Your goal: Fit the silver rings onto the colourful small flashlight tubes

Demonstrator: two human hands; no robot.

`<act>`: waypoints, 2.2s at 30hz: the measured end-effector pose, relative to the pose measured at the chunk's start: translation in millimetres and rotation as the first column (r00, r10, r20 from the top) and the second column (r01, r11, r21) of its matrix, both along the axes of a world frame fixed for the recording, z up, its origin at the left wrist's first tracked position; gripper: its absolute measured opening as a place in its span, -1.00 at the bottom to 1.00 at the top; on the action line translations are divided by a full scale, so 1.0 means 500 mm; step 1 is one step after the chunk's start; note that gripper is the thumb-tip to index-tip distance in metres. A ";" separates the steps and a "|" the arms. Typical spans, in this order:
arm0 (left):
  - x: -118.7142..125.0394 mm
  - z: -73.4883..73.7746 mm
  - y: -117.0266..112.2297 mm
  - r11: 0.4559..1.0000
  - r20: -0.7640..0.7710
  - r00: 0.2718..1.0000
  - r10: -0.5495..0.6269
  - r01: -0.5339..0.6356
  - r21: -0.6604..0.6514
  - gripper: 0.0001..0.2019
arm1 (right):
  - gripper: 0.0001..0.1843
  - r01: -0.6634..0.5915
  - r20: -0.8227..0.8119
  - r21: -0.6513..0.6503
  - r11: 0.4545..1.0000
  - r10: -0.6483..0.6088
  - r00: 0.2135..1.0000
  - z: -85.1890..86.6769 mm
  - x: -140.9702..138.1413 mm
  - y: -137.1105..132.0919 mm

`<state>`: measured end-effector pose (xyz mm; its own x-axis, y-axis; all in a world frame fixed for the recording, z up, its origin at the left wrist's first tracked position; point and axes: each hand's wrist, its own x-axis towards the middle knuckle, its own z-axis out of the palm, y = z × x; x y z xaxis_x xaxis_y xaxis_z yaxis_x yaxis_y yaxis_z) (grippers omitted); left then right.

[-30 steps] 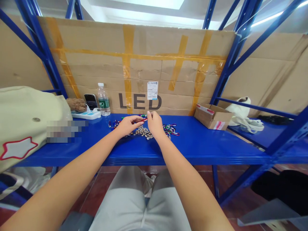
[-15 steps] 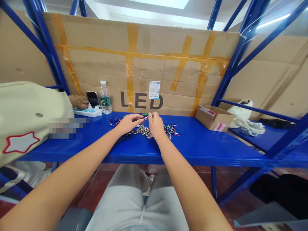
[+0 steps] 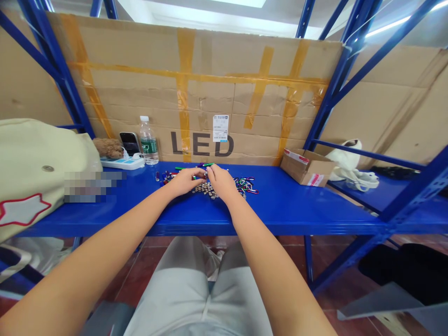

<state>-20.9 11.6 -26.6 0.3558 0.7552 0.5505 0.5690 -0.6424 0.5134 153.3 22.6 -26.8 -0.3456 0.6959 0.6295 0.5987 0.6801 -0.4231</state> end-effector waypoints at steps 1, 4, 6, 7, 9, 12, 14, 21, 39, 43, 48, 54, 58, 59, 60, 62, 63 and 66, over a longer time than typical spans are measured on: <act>0.000 0.000 0.000 1.000 -0.002 1.000 0.005 -0.005 0.004 -0.82 | -0.68 0.005 -0.001 0.004 1.000 -0.005 1.000 -0.001 0.000 0.001; -0.001 0.000 0.000 1.000 -0.001 1.000 0.013 -0.013 0.009 -0.81 | -0.67 0.028 0.002 0.017 0.999 -0.028 1.000 -0.002 0.001 0.001; -0.003 0.000 -0.001 1.000 -0.014 1.000 0.019 -0.019 0.011 -0.80 | -0.67 0.047 0.021 0.025 0.999 -0.048 0.999 -0.001 0.001 -0.001; -0.003 0.001 -0.001 1.000 -0.025 0.999 0.021 -0.021 0.013 -0.80 | -0.68 0.061 0.036 0.027 0.998 -0.062 0.997 0.001 0.002 -0.004; -0.004 0.002 -0.002 0.999 -0.053 0.998 0.021 -0.019 0.029 -0.79 | -0.70 0.108 0.073 0.026 0.994 -0.110 0.991 0.006 0.002 -0.010; -0.008 0.004 0.000 0.993 -0.098 0.995 0.014 -0.003 0.120 -0.77 | -0.74 0.187 0.112 0.016 0.982 -0.187 0.976 0.012 0.002 -0.017; -0.011 0.004 0.003 0.979 -0.123 0.992 0.012 0.013 0.201 -0.77 | -0.74 0.182 0.102 0.010 0.983 -0.182 0.978 0.013 0.000 -0.018; -0.003 0.007 -0.006 0.841 -0.233 0.949 0.212 -0.056 0.538 -0.76 | -0.68 0.001 -0.218 -0.108 0.994 -0.024 0.976 0.000 -0.015 -0.006; -0.001 0.009 0.000 0.895 -0.072 0.984 0.163 -0.117 0.430 -0.78 | -0.52 -0.037 -0.328 -0.161 0.986 -0.018 0.945 0.007 -0.004 -0.014; -0.012 0.008 0.002 0.955 0.026 0.998 0.058 -0.063 0.289 -0.78 | -0.67 0.060 -0.041 -0.017 0.998 -0.060 0.997 0.004 0.004 -0.020; -0.017 0.009 0.002 0.964 0.037 0.999 0.034 -0.043 0.261 -0.79 | -0.68 -0.023 0.021 -0.020 1.000 0.023 0.999 0.006 0.007 -0.021; -0.016 0.008 -0.003 0.863 -0.137 0.973 0.186 -0.095 0.496 -0.79 | -0.66 -0.153 -0.126 -0.110 0.982 0.139 0.982 0.006 0.002 -0.015; -0.011 0.013 -0.019 0.757 -0.225 0.914 0.337 -0.121 0.642 -0.74 | -0.64 -0.240 -0.297 -0.234 0.942 0.166 0.940 0.004 -0.004 -0.009; -0.010 0.015 -0.023 0.741 -0.242 0.904 0.353 -0.112 0.662 -0.73 | -0.62 -0.264 -0.331 -0.267 0.927 0.169 0.928 0.004 -0.005 -0.008; -0.009 0.016 -0.026 0.729 -0.255 0.896 0.362 -0.102 0.677 -0.72 | -0.61 -0.285 -0.355 -0.299 0.911 0.171 0.919 0.004 -0.005 -0.007; -0.007 0.019 -0.031 0.717 -0.271 0.890 0.366 -0.084 0.692 -0.72 | -0.57 -0.315 -0.385 -0.351 0.882 0.171 0.907 0.006 -0.007 -0.006; -0.006 0.020 -0.031 0.717 -0.270 0.891 0.366 -0.085 0.692 -0.72 | -0.55 -0.326 -0.389 -0.365 0.872 0.175 0.904 0.007 -0.008 -0.006; -0.002 0.019 -0.028 0.745 -0.223 0.905 0.361 -0.137 0.653 -0.76 | -0.52 -0.312 -0.359 -0.348 0.884 0.182 0.915 0.009 -0.009 -0.009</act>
<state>-21.8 -2.4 -16.9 0.4403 0.3818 0.8126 0.8092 -0.5609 -0.1749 148.9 18.2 -22.3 -0.3741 0.8232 0.4272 0.2284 0.5282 -0.8178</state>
